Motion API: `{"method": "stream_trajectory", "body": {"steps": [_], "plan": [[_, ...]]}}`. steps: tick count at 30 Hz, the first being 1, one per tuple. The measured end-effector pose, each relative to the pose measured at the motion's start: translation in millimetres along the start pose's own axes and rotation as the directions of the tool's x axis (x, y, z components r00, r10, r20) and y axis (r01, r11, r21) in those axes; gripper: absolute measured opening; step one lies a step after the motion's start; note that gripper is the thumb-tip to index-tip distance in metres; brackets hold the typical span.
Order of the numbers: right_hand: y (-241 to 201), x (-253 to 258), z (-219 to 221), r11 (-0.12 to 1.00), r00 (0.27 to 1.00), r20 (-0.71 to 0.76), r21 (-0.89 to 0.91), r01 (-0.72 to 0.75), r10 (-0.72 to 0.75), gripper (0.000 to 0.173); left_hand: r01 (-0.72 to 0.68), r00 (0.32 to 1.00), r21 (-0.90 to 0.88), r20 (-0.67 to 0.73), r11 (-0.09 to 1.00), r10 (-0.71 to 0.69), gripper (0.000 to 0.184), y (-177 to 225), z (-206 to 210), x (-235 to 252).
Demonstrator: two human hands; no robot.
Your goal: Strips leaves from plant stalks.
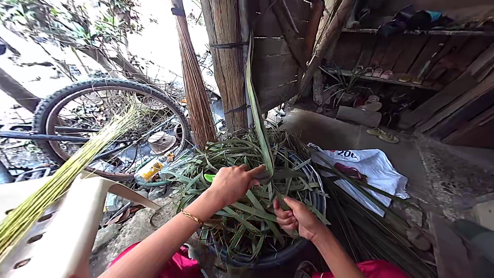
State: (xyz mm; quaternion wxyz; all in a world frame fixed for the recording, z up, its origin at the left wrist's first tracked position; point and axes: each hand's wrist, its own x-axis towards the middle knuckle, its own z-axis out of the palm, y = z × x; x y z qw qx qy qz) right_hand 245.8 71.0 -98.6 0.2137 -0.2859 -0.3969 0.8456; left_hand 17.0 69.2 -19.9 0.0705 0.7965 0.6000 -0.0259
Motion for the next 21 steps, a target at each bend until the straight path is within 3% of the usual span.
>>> {"method": "stream_trajectory", "body": {"steps": [2,5,7,9,10,12,18,21], "plan": [[-1,4,-6,1.000,0.999,0.050,0.025,-0.006,0.005,0.044,0.048,0.994,-0.038,0.102,0.998,-0.044,0.050,3,-8,3],[-4,9,-18,0.997,0.996,0.055,-0.038,-0.071,0.073,0.042,0.070,0.973,-0.347,0.230,0.935,0.013,0.059,-7,1,11],[-4,9,-27,0.988,0.991,0.049,-0.106,-0.116,0.122,0.041,0.103,0.951,-0.656,0.285,0.748,0.119,0.064,-20,20,16],[-1,9,-33,0.981,0.991,0.035,-0.151,-0.120,0.127,0.042,0.217,0.934,-0.870,0.317,0.442,0.166,0.067,-28,39,19],[2,10,-35,0.981,0.994,0.015,-0.164,-0.107,0.111,0.044,0.260,0.927,-0.906,0.331,0.333,0.176,0.068,-29,46,20],[13,11,-35,0.978,0.996,-0.040,-0.191,-0.086,0.080,0.046,0.299,0.919,-0.930,0.341,0.215,0.197,0.068,-26,55,22],[6,15,-26,0.923,0.998,-0.058,-0.385,0.008,-0.032,0.044,0.211,0.967,-0.969,0.226,0.126,0.116,0.063,-16,58,22],[-8,9,-24,0.735,0.980,-0.150,-0.678,-0.005,-0.132,0.044,0.221,0.975,-0.974,0.220,0.045,-0.030,0.059,-11,53,19]]}}
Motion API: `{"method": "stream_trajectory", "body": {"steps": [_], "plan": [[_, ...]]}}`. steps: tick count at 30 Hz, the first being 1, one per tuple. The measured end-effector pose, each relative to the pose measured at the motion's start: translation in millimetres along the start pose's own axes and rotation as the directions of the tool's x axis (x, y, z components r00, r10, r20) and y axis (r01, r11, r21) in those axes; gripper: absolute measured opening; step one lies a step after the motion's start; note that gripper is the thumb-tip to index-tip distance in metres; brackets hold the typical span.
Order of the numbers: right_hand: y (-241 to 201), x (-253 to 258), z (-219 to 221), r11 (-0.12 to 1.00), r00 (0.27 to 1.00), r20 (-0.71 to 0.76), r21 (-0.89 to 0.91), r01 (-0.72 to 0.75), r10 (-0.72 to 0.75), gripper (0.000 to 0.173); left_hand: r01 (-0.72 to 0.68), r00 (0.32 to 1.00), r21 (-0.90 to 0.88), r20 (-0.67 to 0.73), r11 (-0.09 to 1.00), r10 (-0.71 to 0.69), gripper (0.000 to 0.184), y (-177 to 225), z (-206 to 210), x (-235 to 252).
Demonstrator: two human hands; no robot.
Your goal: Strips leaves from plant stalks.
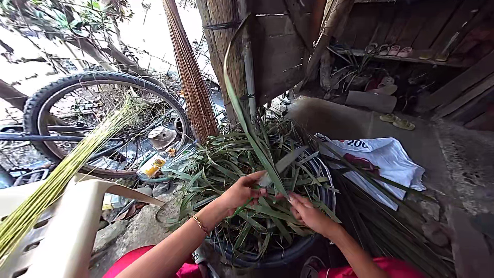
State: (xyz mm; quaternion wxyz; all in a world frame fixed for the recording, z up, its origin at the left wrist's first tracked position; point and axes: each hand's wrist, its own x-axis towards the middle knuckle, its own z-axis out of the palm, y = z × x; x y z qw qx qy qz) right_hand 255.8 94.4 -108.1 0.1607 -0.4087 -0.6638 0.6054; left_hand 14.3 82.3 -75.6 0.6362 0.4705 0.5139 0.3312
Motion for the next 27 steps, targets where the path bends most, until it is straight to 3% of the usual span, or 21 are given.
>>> {"method": "stream_trajectory", "body": {"steps": [3,6,13,17,19,22,24,27], "plan": [[-10,-9,-9,0.958,0.993,-0.110,-0.286,0.006,-0.039,0.046,0.008,0.986,-0.123,-0.163,0.992,-0.028,0.054,11,-5,-1],[-18,-16,-19,0.922,0.981,-0.160,-0.384,0.040,-0.110,0.046,-0.004,0.987,-0.197,-0.156,0.980,-0.027,0.057,17,-14,-1],[-4,-24,-69,0.886,0.971,-0.161,-0.456,0.084,-0.175,0.047,-0.088,0.939,-0.264,-0.345,0.961,-0.009,0.058,25,-38,12],[10,-17,-107,0.861,0.975,-0.170,-0.506,0.040,-0.145,0.039,-0.109,0.892,-0.280,-0.451,0.954,-0.030,0.037,22,-69,25],[23,-8,-127,0.861,0.978,-0.165,-0.508,0.027,-0.129,0.037,-0.124,0.861,-0.294,-0.507,0.948,-0.045,0.040,18,-89,28],[45,5,-146,0.867,0.978,-0.197,-0.497,-0.046,-0.061,0.037,-0.128,0.822,-0.280,-0.567,0.951,-0.056,0.034,12,-115,28],[60,7,-156,0.842,0.969,-0.246,-0.525,-0.122,-0.012,0.038,-0.125,0.798,-0.276,-0.598,0.953,-0.069,0.041,8,-132,25],[75,-2,-178,0.792,0.918,-0.397,-0.562,-0.239,-0.004,0.040,-0.140,0.729,-0.273,-0.679,0.952,-0.088,0.042,-5,-162,19]]}}
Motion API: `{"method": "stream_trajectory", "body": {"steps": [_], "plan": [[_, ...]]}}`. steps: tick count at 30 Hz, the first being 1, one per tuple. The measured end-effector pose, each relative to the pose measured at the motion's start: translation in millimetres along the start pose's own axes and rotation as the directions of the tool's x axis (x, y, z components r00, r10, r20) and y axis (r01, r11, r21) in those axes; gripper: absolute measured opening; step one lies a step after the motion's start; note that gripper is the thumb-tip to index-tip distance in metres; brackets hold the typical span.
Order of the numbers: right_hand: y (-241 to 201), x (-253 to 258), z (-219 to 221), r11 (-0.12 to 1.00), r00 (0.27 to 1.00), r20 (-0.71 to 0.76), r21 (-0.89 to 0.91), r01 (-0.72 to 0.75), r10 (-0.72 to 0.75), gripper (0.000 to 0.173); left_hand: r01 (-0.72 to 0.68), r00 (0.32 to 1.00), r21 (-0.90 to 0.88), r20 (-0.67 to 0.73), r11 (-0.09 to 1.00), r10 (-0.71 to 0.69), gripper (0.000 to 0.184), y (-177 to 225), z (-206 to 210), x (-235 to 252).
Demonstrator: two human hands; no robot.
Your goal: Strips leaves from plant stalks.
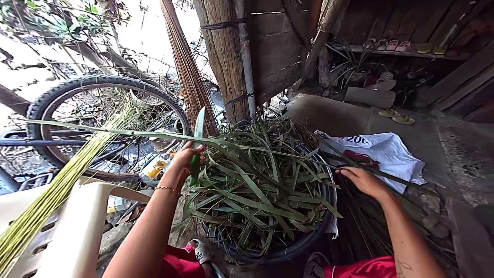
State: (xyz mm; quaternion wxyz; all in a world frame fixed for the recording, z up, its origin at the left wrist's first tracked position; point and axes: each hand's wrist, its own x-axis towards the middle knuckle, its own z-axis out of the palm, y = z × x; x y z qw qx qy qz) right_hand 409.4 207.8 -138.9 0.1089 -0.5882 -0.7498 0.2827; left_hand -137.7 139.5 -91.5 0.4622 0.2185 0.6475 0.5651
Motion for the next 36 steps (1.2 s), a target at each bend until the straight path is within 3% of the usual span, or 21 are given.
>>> {"method": "stream_trajectory", "body": {"steps": [2,4,8,11,14,20,22,24,26,28,30,32,34,36], "plan": [[17,-5,-12,0.993,0.982,-0.162,-0.034,-0.109,0.102,0.040,0.003,0.998,0.007,-0.057,1.000,-0.002,0.044,-2,-23,10],[31,-16,-23,0.968,0.917,-0.317,0.016,-0.250,0.242,0.046,0.007,0.995,-0.010,-0.099,1.000,-0.008,0.052,-1,-43,12],[62,-46,-42,0.879,0.725,-0.505,0.353,-0.320,0.467,0.046,-0.012,0.987,-0.049,-0.160,0.999,0.004,0.055,2,-67,3],[89,-63,-51,0.761,0.528,-0.581,0.610,-0.221,0.619,0.045,-0.025,0.978,-0.071,-0.209,0.997,0.010,0.059,-4,-88,5],[122,-78,-58,0.591,0.360,-0.551,0.806,-0.002,0.753,0.037,-0.030,0.970,-0.057,-0.244,0.998,0.016,0.058,-14,-106,13],[147,-99,-50,0.375,0.258,-0.441,0.887,0.270,0.859,0.023,-0.018,0.962,0.003,-0.274,1.000,0.018,0.055,-21,-113,16],[153,-106,-47,0.296,0.204,-0.385,0.884,0.361,0.900,0.013,-0.047,0.938,-0.051,-0.345,0.998,0.027,0.048,-18,-118,16],[158,-111,-47,0.286,0.173,-0.367,0.885,0.366,0.914,0.016,-0.077,0.909,-0.020,-0.412,0.997,0.062,0.040,-14,-127,15],[145,-107,-52,0.327,0.210,-0.391,0.902,0.283,0.896,0.026,-0.041,0.917,0.274,-0.371,0.961,0.145,0.053,-9,-129,13],[105,-95,-55,0.378,0.294,-0.438,0.894,0.241,0.849,0.025,-0.032,0.957,0.615,-0.209,0.788,0.202,0.062,-4,-105,4],[53,-80,-45,0.425,0.449,-0.484,0.875,0.232,0.751,0.024,-0.130,0.977,0.800,0.002,0.586,0.214,0.062,-3,-62,-10],[1,-67,-18,0.498,0.637,-0.505,0.841,0.212,0.581,0.030,-0.286,0.956,0.851,0.224,0.441,0.189,0.055,-5,-16,-30],[-54,-57,16,0.601,0.805,-0.467,0.779,0.179,0.365,0.041,-0.381,0.921,0.799,0.371,0.465,0.118,0.053,-7,30,-63],[-104,-53,51,0.650,0.904,-0.386,0.737,0.184,0.182,0.045,-0.394,0.888,0.674,0.456,0.625,0.069,0.050,-11,62,-98]]}}
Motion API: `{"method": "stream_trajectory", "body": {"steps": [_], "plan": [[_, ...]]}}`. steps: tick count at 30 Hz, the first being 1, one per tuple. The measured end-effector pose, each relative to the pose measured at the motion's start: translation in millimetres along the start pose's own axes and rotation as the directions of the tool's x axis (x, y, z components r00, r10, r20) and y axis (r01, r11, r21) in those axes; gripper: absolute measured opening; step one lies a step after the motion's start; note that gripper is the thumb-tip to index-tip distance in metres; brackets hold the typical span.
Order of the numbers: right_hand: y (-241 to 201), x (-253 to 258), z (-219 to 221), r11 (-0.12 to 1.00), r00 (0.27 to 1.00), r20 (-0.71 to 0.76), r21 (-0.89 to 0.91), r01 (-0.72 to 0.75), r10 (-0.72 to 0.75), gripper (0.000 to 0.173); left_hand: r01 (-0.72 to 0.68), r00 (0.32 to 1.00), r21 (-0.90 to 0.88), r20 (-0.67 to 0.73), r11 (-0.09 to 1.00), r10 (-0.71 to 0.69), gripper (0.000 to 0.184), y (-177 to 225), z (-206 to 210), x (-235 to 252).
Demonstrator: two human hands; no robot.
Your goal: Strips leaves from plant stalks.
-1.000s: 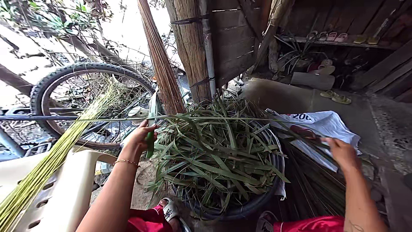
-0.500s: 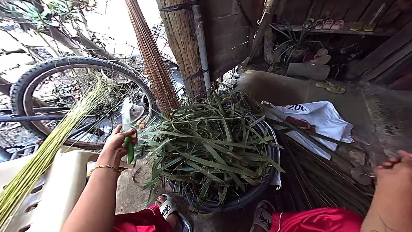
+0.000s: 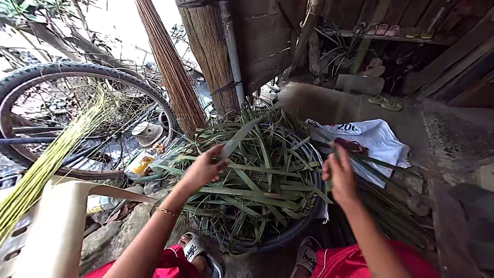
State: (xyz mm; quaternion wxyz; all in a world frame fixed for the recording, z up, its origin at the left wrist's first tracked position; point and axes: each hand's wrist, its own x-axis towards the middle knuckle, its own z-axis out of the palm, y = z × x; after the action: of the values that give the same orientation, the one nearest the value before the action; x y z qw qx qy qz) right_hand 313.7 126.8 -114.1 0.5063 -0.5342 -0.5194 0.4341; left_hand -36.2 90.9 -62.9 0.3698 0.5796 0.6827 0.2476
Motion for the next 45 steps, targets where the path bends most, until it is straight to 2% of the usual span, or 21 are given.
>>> {"method": "stream_trajectory", "body": {"steps": [2,4,7,9,11,14,18,22,24,26,28,31,36,45], "plan": [[-3,-18,38,1.000,0.989,0.143,-0.001,0.027,-0.026,0.040,-0.050,0.994,-0.178,0.084,0.983,0.065,0.047,22,18,-19],[-5,-30,57,0.992,0.972,0.211,-0.045,0.117,-0.105,0.036,-0.088,0.971,-0.248,0.194,0.965,0.139,0.049,40,25,-38],[0,-50,71,0.975,0.960,0.207,-0.079,0.210,-0.190,0.033,-0.137,0.925,-0.205,0.324,0.969,0.200,0.064,54,28,-56],[2,-65,79,0.976,0.961,0.223,-0.104,0.192,-0.165,0.034,-0.129,0.912,-0.160,0.369,0.979,0.181,0.070,54,32,-59],[3,-75,88,0.975,0.946,0.298,-0.135,0.174,-0.128,0.038,-0.097,0.906,-0.151,0.396,0.984,0.150,0.070,50,39,-52],[11,-77,100,0.969,0.923,0.361,-0.150,0.196,-0.131,0.037,-0.102,0.910,-0.103,0.391,0.989,0.134,0.068,44,54,-37],[22,-74,101,0.964,0.899,0.437,-0.234,0.130,-0.015,0.034,-0.147,0.908,0.045,0.403,0.988,0.116,0.068,46,63,-33],[24,-73,105,0.995,0.897,0.432,-0.072,-0.064,0.089,0.034,-0.148,0.921,0.008,0.365,0.989,0.135,0.061,42,70,-40],[25,-72,107,0.992,0.907,0.404,-0.015,-0.126,0.121,0.039,-0.097,0.928,-0.050,0.356,0.994,0.109,0.062,36,72,-43],[29,-72,108,0.997,0.932,0.353,-0.005,-0.080,0.076,0.038,-0.036,0.946,-0.082,0.319,0.996,0.061,0.064,28,77,-46],[38,-71,109,0.998,0.951,0.302,0.013,0.067,-0.068,0.031,0.001,0.964,-0.110,0.264,0.994,0.029,0.057,18,83,-49],[38,-72,110,0.986,0.950,0.264,0.030,0.166,-0.168,0.029,0.000,0.970,-0.243,0.235,0.970,0.059,0.046,3,90,-48],[36,-80,112,0.974,0.932,0.285,0.019,0.228,-0.224,0.029,0.029,0.953,-0.509,0.274,0.861,0.130,0.054,2,92,-47],[35,-91,109,0.960,0.923,0.265,0.082,0.267,-0.279,0.025,0.078,0.943,-0.638,0.297,0.766,0.152,0.053,6,102,-56]]}}
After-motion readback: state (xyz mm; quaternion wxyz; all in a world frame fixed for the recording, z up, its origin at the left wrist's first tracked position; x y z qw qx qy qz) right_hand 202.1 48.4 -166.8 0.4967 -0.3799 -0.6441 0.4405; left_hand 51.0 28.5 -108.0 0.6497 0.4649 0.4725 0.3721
